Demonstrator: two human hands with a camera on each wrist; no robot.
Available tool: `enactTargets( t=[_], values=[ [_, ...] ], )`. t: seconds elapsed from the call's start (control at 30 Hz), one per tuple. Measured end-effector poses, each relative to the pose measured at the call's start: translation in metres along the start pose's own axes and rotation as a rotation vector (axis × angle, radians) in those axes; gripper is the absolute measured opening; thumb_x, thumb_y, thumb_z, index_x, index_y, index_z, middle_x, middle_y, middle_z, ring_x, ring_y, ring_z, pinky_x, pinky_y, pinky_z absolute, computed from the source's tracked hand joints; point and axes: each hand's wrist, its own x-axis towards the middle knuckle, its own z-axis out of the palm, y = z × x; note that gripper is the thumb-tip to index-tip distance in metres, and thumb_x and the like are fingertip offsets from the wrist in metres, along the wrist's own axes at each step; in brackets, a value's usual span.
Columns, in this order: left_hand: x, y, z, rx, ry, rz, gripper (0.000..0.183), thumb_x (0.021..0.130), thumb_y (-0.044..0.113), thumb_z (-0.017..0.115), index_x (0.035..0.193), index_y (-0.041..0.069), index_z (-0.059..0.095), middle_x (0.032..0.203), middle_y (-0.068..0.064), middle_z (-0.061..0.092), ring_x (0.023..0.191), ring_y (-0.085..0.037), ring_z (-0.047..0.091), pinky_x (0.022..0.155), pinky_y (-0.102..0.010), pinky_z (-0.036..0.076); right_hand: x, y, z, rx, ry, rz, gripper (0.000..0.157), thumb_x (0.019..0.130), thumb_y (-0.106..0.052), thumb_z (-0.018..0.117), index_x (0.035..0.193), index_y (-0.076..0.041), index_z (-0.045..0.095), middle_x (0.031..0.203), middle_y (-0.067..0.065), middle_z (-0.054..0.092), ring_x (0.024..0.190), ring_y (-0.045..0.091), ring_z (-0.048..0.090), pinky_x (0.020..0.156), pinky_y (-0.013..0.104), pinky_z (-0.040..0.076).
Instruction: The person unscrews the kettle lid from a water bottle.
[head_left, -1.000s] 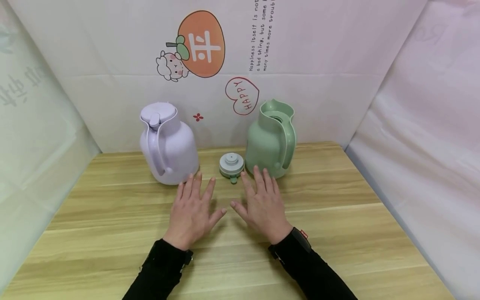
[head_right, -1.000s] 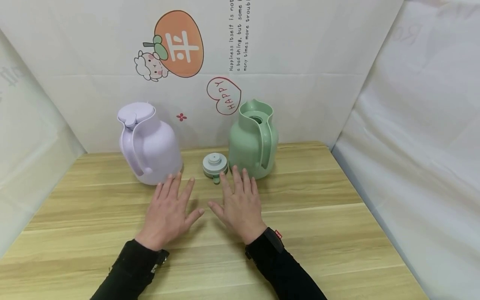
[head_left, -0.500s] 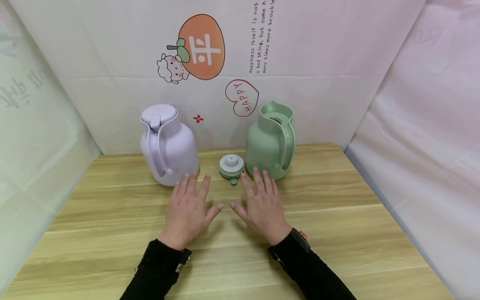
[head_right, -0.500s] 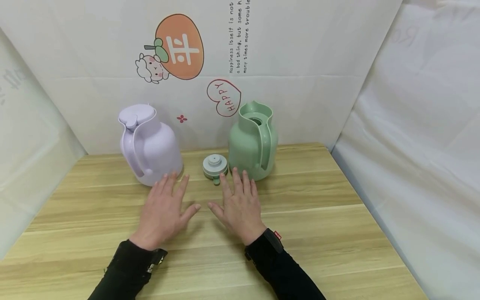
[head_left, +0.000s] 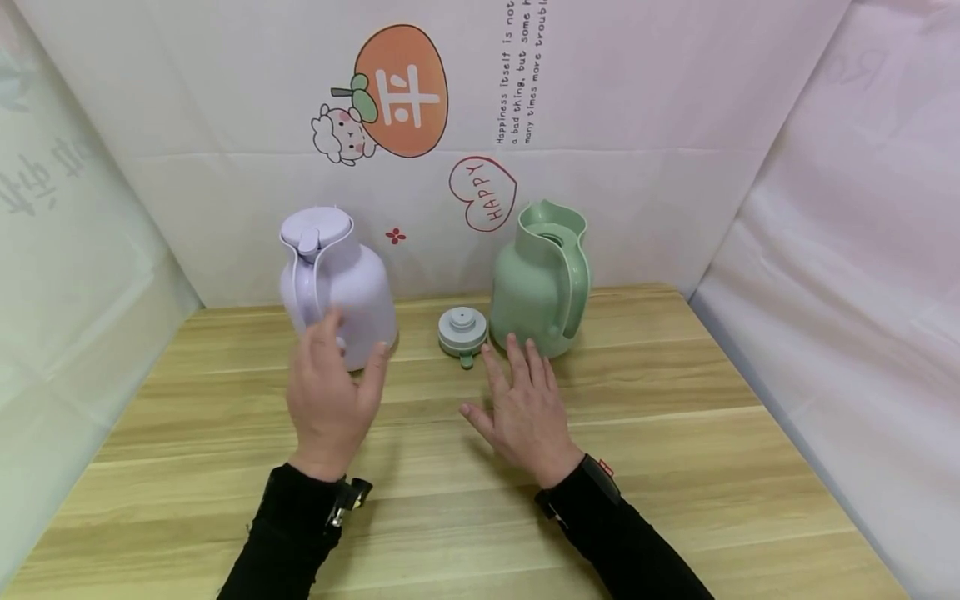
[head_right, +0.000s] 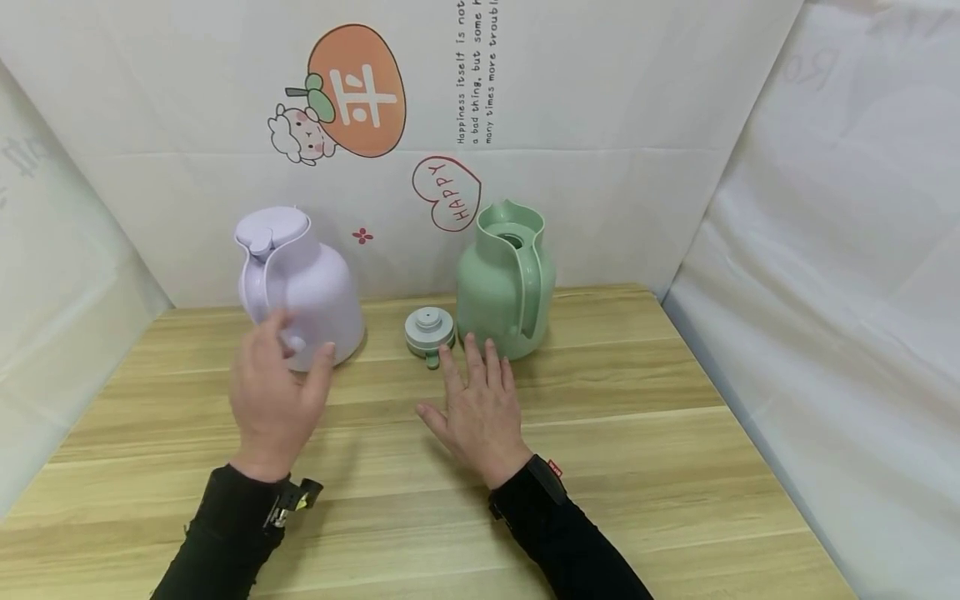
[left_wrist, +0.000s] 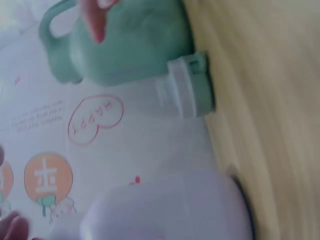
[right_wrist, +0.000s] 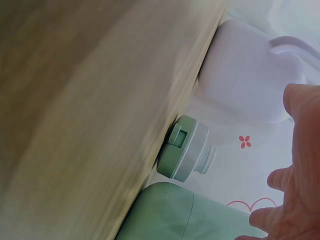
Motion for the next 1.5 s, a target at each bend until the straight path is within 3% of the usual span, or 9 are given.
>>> enactTargets(
  t=[0.1,0.2,0.33,0.47,0.67,0.9,1.1,1.27,1.5],
  values=[
    [0.010,-0.006,-0.003,-0.033,0.122,-0.093,0.077,0.092,0.046,0.069,0.150,0.002,0.043,0.120,-0.030,0.053,0.107,-0.043,0.050,0.087,-0.052,0.040,0.000,0.000,0.000,-0.002,-0.001,0.000,0.088,0.101,-0.070,0.047,0.166,-0.016,0.026,0.169,0.028,0.020,0.156,0.050,0.018,0.123,0.066,0.023],
    [0.017,-0.013,-0.003,-0.071,0.160,-0.203,0.086,0.089,0.045,0.073,0.153,0.001,0.038,0.129,-0.030,0.049,0.116,-0.042,0.045,0.095,-0.050,0.036,0.000,0.000,0.000,-0.006,0.004,-0.003,0.088,0.101,-0.070,0.047,0.166,-0.015,0.027,0.168,0.028,0.021,0.156,0.051,0.019,0.122,0.066,0.024],
    [0.025,-0.021,-0.002,-0.227,0.071,-0.379,0.089,0.088,0.036,0.078,0.154,-0.003,0.034,0.135,-0.026,0.048,0.122,-0.035,0.046,0.105,-0.048,0.036,-0.001,0.000,0.001,-0.014,0.015,-0.005,0.088,0.100,-0.070,0.048,0.166,-0.015,0.028,0.168,0.028,0.023,0.155,0.051,0.021,0.122,0.065,0.025],
    [0.032,-0.027,0.001,-0.397,-0.033,-0.517,0.077,0.091,0.029,0.078,0.150,-0.004,0.041,0.135,-0.022,0.054,0.121,-0.030,0.054,0.106,-0.049,0.042,-0.001,0.001,0.001,-0.014,0.014,-0.001,0.088,0.100,-0.070,0.047,0.166,-0.015,0.028,0.168,0.028,0.023,0.155,0.051,0.022,0.122,0.065,0.026],
    [0.037,-0.029,0.003,-0.463,-0.122,-0.637,0.060,0.098,0.040,0.069,0.139,0.001,0.050,0.132,-0.016,0.059,0.120,-0.025,0.058,0.103,-0.046,0.045,-0.002,0.000,0.001,-0.003,0.011,0.003,0.088,0.100,-0.070,0.048,0.165,-0.014,0.030,0.168,0.028,0.024,0.154,0.051,0.022,0.122,0.064,0.026],
    [0.049,-0.034,0.006,-0.510,-0.143,-0.676,0.051,0.101,0.051,0.062,0.125,0.006,0.057,0.115,-0.005,0.061,0.108,-0.017,0.057,0.093,-0.033,0.043,-0.001,0.000,0.001,-0.001,0.033,-0.004,0.087,0.100,-0.069,0.050,0.164,-0.013,0.032,0.166,0.029,0.027,0.153,0.051,0.025,0.121,0.064,0.028],
    [0.058,-0.038,0.011,-0.584,-0.117,-0.726,0.035,0.103,0.051,0.060,0.104,0.017,0.058,0.089,0.002,0.064,0.083,-0.014,0.065,0.079,-0.026,0.052,-0.001,-0.001,0.001,0.000,0.039,-0.003,0.087,0.099,-0.069,0.052,0.163,-0.013,0.034,0.166,0.029,0.029,0.152,0.052,0.026,0.120,0.065,0.029],
    [0.060,-0.040,0.012,-0.517,-0.125,-0.708,0.038,0.104,0.052,0.057,0.097,0.015,0.055,0.079,0.001,0.057,0.072,-0.012,0.059,0.067,-0.026,0.048,0.000,0.000,0.000,0.004,0.014,0.007,0.088,0.099,-0.070,0.049,0.165,-0.014,0.031,0.167,0.028,0.026,0.154,0.051,0.024,0.122,0.064,0.026],
    [0.061,-0.041,0.013,-0.440,-0.148,-0.685,0.043,0.104,0.057,0.053,0.096,0.014,0.052,0.078,-0.002,0.054,0.068,-0.012,0.055,0.065,-0.029,0.044,0.000,-0.001,0.000,0.004,0.015,0.003,0.088,0.100,-0.070,0.049,0.165,-0.014,0.030,0.167,0.028,0.025,0.154,0.051,0.023,0.122,0.063,0.026]
  ],
)
